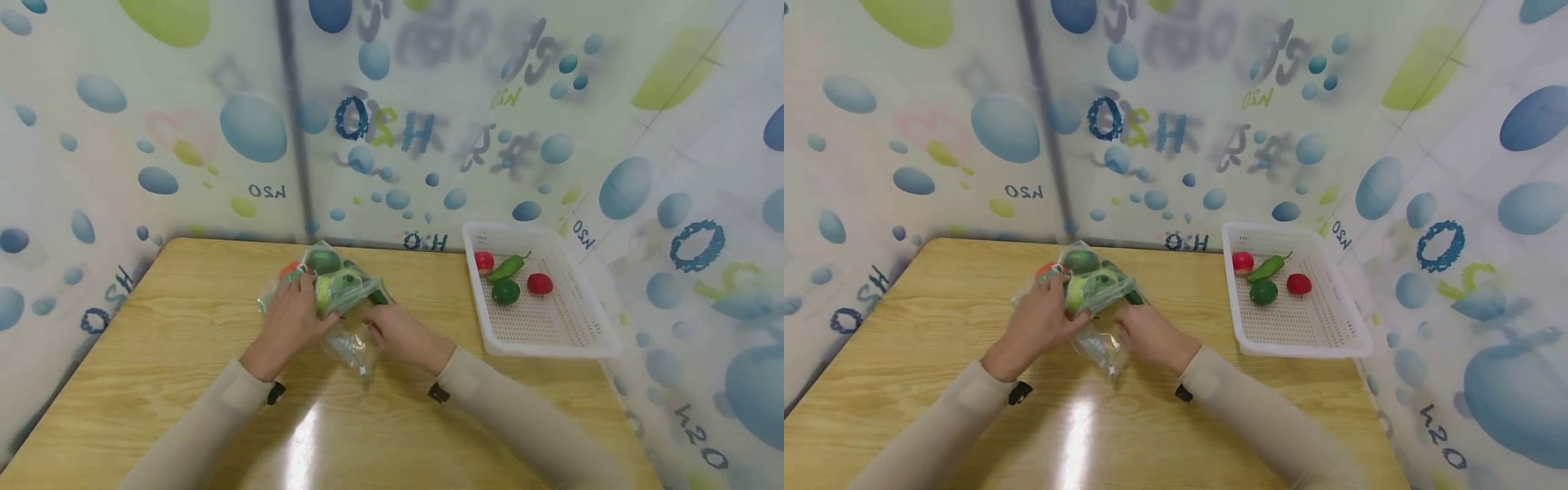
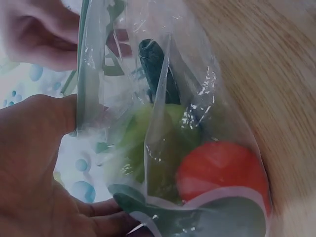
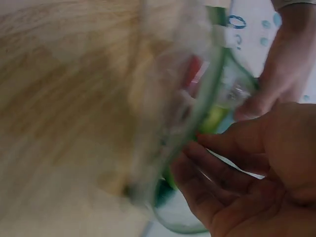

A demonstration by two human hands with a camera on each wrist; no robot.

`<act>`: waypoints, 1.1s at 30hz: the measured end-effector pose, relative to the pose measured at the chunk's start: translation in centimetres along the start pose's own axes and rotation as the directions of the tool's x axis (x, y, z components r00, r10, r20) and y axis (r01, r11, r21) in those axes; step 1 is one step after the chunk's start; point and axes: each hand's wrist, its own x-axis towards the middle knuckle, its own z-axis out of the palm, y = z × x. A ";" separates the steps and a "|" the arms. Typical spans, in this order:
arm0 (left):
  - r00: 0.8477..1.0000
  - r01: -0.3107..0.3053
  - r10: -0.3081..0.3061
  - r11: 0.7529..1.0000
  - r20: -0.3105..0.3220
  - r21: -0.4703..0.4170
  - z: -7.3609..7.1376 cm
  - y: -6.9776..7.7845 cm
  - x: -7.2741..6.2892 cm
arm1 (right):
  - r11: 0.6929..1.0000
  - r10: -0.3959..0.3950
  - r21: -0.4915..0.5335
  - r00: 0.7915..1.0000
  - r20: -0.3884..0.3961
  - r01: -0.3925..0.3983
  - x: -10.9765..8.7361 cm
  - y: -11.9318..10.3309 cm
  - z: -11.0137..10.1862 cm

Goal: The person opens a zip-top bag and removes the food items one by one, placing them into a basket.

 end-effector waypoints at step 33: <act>0.988 -0.028 0.033 0.999 0.148 -0.037 1.5 -0.1 -1.1 | 0.994 0.105 0.034 0.992 -0.074 -0.103 2.6 0.1 4.7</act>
